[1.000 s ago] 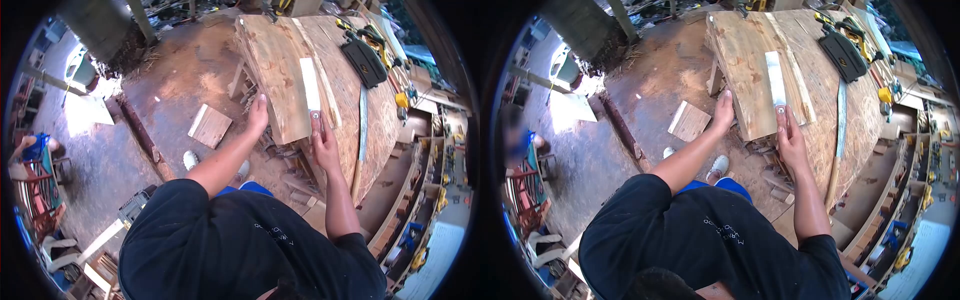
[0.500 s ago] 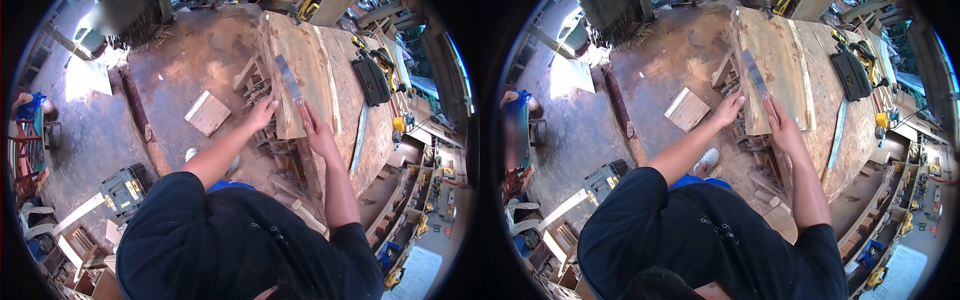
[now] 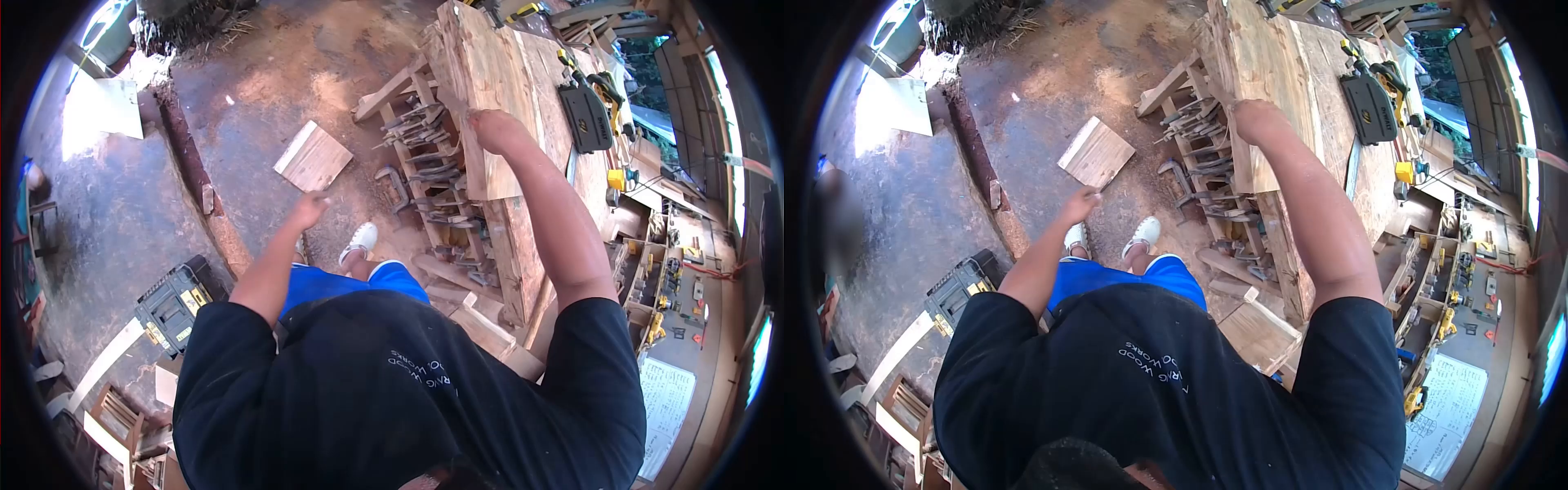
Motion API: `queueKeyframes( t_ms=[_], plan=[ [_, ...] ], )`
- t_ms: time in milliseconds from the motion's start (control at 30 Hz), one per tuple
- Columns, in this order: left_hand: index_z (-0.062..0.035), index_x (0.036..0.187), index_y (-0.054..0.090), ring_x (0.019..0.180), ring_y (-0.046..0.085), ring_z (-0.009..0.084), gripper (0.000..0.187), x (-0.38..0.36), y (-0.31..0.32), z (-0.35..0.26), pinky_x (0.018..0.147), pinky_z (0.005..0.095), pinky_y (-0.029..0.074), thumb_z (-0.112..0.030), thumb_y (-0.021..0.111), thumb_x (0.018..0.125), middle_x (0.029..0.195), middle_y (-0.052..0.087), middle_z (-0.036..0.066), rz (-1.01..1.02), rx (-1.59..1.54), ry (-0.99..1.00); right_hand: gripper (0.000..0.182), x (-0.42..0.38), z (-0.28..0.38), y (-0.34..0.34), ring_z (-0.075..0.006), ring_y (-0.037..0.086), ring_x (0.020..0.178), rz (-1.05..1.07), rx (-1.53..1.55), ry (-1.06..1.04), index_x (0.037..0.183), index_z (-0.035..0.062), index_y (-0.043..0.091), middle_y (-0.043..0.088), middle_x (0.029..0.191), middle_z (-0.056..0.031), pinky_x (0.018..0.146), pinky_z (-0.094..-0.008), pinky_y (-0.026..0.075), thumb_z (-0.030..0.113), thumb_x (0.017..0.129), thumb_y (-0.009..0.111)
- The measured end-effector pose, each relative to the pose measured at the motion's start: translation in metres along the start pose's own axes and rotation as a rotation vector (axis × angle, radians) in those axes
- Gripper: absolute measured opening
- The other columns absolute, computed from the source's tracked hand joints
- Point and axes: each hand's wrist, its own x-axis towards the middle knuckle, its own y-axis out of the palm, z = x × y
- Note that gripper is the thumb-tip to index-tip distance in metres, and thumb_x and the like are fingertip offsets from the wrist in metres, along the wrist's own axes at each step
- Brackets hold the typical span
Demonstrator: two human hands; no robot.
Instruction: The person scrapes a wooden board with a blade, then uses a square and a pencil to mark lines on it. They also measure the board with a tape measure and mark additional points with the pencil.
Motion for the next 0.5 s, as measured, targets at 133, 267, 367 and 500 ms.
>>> queueKeyframes(
  t_ms=[133, 267, 367, 500],
  plan=[
    [-0.0084, 0.119, 0.063, 0.113, 0.057, 0.0364, 0.043, -0.028, -0.041, 0.089, 0.097, 0.0420, 0.043, -0.035, 0.061, 0.085, 0.119, 0.062, 0.020, -0.137, -0.019, -0.136, 0.032, -0.010, -0.007, -0.002, -0.0333, 0.063, 0.101, 0.020, -0.003, -0.027, 0.116, 0.0100, 0.063, 0.066, 0.108, -0.0155, 0.087, -0.0428, 0.051, 0.011, 0.089, 0.044],
    [-0.0031, 0.118, 0.062, 0.107, 0.061, 0.0340, 0.043, -0.059, -0.071, 0.128, 0.093, 0.0395, 0.046, -0.031, 0.060, 0.085, 0.112, 0.064, 0.024, -0.265, -0.017, -0.242, 0.034, 0.019, 0.000, 0.005, -0.0332, 0.064, 0.100, 0.076, -0.149, -0.125, 0.120, 0.0128, 0.059, 0.066, 0.109, -0.0148, 0.088, -0.0432, 0.051, 0.011, 0.091, 0.044],
    [-0.0002, 0.117, 0.062, 0.103, 0.063, 0.0319, 0.043, -0.066, -0.086, 0.134, 0.091, 0.0373, 0.047, -0.029, 0.060, 0.086, 0.107, 0.065, 0.024, -0.321, -0.072, -0.237, 0.033, 0.008, 0.001, 0.017, -0.0332, 0.064, 0.099, 0.126, -0.104, -0.102, 0.123, 0.0147, 0.057, 0.066, 0.108, -0.0149, 0.087, -0.0441, 0.050, 0.014, 0.093, 0.043],
    [0.0004, 0.117, 0.062, 0.104, 0.063, 0.0326, 0.044, -0.066, -0.092, 0.156, 0.091, 0.0379, 0.046, -0.031, 0.060, 0.087, 0.107, 0.065, 0.024, -0.344, -0.040, -0.234, 0.035, -0.047, -0.011, -0.017, -0.0354, 0.063, 0.098, 0.086, 0.072, -0.033, 0.127, 0.0161, 0.055, 0.065, 0.104, -0.0190, 0.085, -0.0453, 0.050, 0.020, 0.096, 0.040]
  ],
)
